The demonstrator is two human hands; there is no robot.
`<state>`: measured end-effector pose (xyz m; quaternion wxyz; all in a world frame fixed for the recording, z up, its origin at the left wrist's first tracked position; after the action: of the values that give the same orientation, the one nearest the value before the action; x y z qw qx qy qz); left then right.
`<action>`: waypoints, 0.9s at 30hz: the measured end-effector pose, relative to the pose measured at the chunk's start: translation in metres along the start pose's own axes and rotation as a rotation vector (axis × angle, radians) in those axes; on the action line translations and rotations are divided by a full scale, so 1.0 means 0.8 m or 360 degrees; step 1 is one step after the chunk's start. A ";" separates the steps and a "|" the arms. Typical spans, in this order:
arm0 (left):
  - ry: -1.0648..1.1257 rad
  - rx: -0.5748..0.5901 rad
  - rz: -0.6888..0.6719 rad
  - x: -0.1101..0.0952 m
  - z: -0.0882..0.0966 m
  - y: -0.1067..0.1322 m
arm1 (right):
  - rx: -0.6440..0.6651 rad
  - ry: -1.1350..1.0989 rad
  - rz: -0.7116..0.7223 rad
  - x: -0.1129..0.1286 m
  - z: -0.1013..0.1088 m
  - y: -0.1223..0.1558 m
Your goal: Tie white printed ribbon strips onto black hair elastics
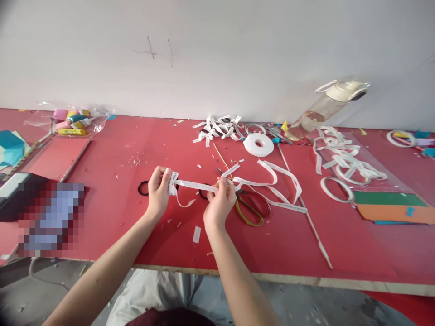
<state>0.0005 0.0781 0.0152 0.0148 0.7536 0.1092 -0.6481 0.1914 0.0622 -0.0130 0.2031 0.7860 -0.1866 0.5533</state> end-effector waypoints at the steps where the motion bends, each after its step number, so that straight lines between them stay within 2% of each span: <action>1: 0.0013 -0.0002 -0.0001 0.000 0.001 0.000 | -0.0045 -0.0034 0.0044 0.004 0.004 -0.004; 7: 0.0000 0.0092 0.0020 -0.003 -0.006 0.002 | -0.0152 -0.0142 0.0320 0.026 0.010 -0.002; 9: -0.0045 0.0143 0.0020 -0.005 -0.010 0.004 | -0.0038 -0.0092 0.0370 0.028 0.001 0.005; 12: -0.0147 0.0206 -0.0014 -0.007 -0.014 0.009 | 0.0254 0.0181 0.0422 0.024 -0.019 0.021; 16: -0.0457 0.0372 -0.0235 -0.012 -0.026 0.024 | 0.0548 0.0503 0.0516 0.017 -0.035 0.043; 19: -0.0633 0.0694 -0.0501 -0.017 -0.046 0.040 | 0.0603 0.0556 0.0577 0.015 -0.034 0.051; 21: -0.0682 0.0796 -0.0629 -0.020 -0.053 0.049 | 0.0600 0.0544 0.0568 0.014 -0.032 0.052; 24: -0.0651 0.0723 -0.0554 -0.018 -0.051 0.048 | 0.0580 0.0538 0.0500 0.012 -0.032 0.051; 27: -0.0424 0.0481 -0.0224 -0.008 -0.039 0.037 | 0.0555 0.0527 0.0435 0.009 -0.034 0.050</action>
<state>0.0351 0.0534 0.0227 -0.1294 0.6454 0.0600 -0.7504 0.1511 0.0419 0.0066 0.0160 0.6754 -0.1572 0.7203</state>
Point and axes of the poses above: each hand's wrist, its own y-axis away from the middle knuckle, its own z-axis out of the back of the hand, x = y × z, the point moved 7 cm from there along -y, towards the middle knuckle, and after that the axes turned 5 degrees about x, right-handed, at the moved point
